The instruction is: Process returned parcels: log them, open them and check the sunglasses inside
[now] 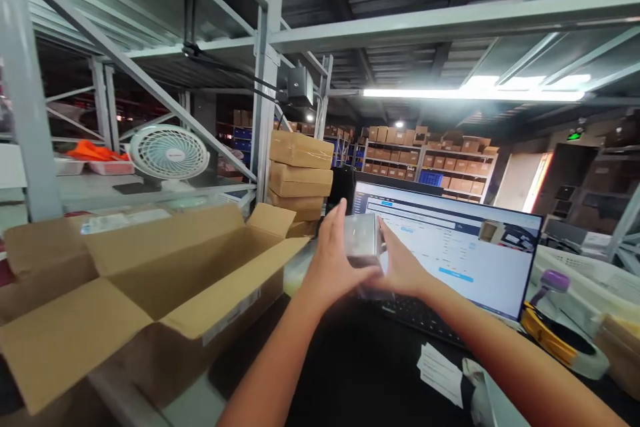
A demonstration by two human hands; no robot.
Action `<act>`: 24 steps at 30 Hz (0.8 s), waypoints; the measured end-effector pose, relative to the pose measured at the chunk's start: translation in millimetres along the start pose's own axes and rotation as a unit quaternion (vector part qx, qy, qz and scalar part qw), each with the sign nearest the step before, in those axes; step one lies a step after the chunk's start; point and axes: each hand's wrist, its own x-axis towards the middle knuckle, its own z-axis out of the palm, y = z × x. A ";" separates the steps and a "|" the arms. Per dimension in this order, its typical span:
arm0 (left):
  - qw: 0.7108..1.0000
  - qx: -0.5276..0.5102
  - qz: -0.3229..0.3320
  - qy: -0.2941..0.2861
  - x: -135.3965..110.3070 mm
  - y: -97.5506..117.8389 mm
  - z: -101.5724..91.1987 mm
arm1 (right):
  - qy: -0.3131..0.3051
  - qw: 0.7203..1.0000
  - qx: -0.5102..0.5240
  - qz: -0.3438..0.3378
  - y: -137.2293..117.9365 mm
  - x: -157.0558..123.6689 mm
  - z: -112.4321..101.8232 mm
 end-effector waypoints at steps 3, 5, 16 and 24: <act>0.978 0.007 0.015 0.207 -6.4 -10.4 -7.6 | 0.042 0.996 0.032 0.074 -12.2 39.9 20.1; 0.948 -0.011 0.058 0.312 -10.7 -14.2 -14.9 | 0.066 0.991 0.026 0.112 -26.5 68.4 23.9; 0.867 -0.110 0.078 0.480 -12.0 -13.6 -51.1 | 0.059 0.826 0.504 0.245 -83.0 172.5 10.4; 0.871 -0.012 0.182 0.456 -30.6 4.4 -40.7 | 0.240 0.684 0.663 0.184 -115.2 197.7 82.4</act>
